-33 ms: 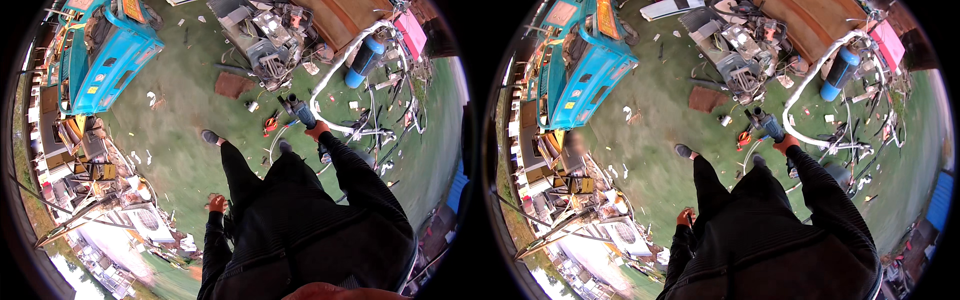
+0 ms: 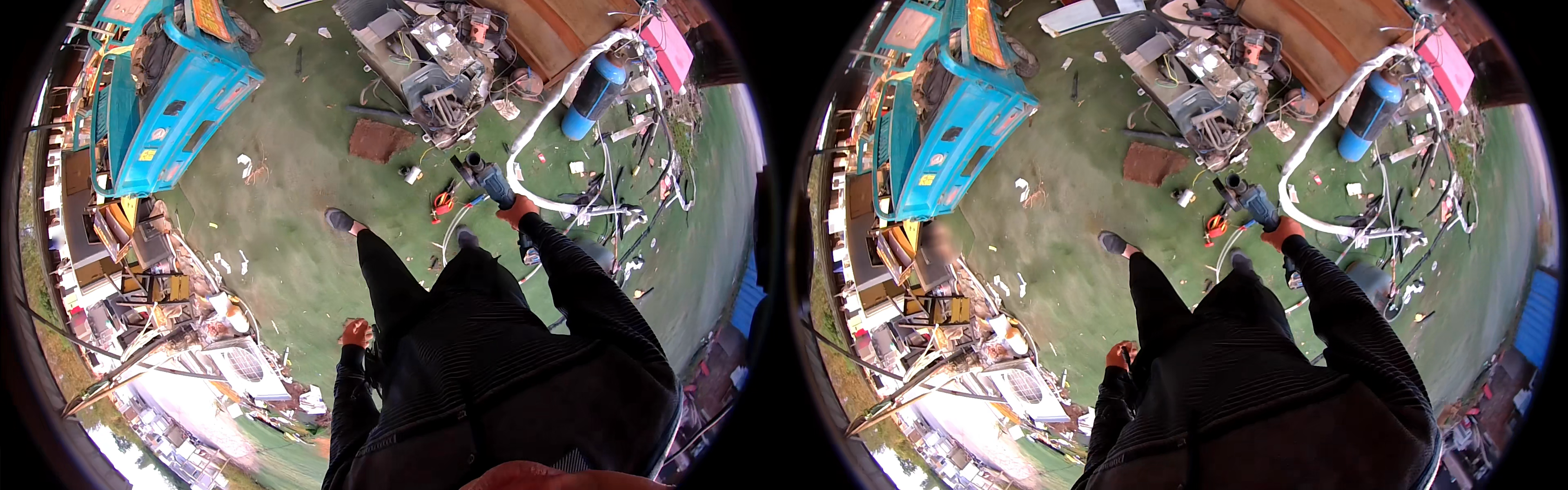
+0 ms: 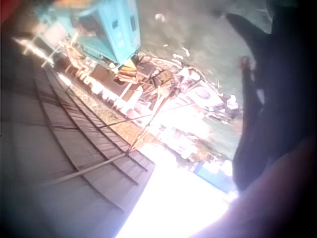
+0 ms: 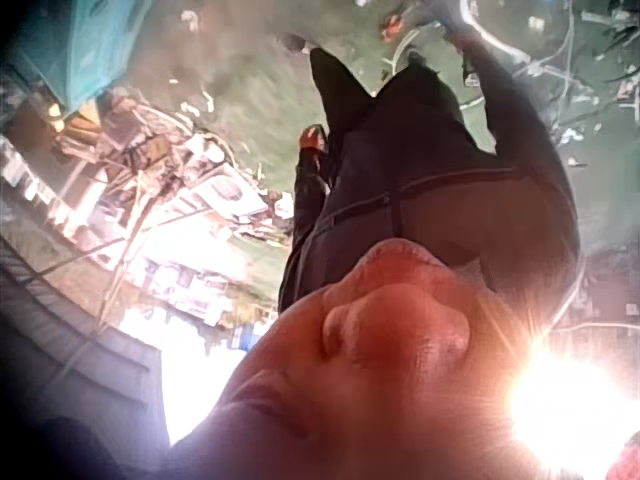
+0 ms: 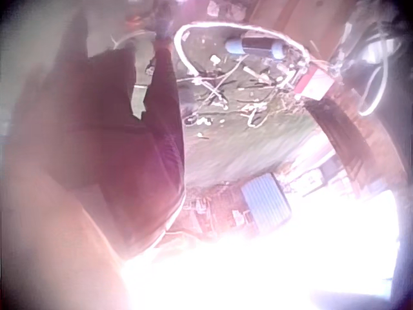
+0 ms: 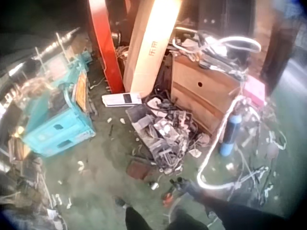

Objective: The person uses an angle grinder to cut a metal pipe attached to a large appliance. They then use pliers to pull out a copper tube and a screwdriver to manipulate wires and components within the unit.

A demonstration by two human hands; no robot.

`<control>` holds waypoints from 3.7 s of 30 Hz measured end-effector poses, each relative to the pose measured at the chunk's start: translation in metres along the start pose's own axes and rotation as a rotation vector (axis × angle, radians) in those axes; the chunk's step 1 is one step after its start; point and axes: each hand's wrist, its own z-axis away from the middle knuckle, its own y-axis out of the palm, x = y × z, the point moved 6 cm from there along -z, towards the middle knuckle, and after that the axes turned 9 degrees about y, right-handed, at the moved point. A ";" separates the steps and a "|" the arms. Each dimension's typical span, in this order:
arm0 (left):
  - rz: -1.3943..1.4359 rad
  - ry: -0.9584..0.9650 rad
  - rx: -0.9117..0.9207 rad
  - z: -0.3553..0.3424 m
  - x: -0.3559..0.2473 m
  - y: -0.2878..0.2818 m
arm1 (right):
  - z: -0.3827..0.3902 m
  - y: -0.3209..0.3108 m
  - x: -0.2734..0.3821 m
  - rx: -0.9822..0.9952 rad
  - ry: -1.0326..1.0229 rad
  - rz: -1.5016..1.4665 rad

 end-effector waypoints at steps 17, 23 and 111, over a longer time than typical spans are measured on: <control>-0.101 0.328 -0.265 -0.348 -0.519 -0.425 | 0.062 0.169 0.174 -0.205 0.501 -0.143; -0.462 0.353 -0.059 -0.500 -0.532 -0.342 | -0.021 0.239 0.240 -0.213 0.419 -0.368; 0.419 0.532 0.892 -0.761 -0.548 0.233 | -0.205 0.390 0.331 -0.388 -0.150 -0.888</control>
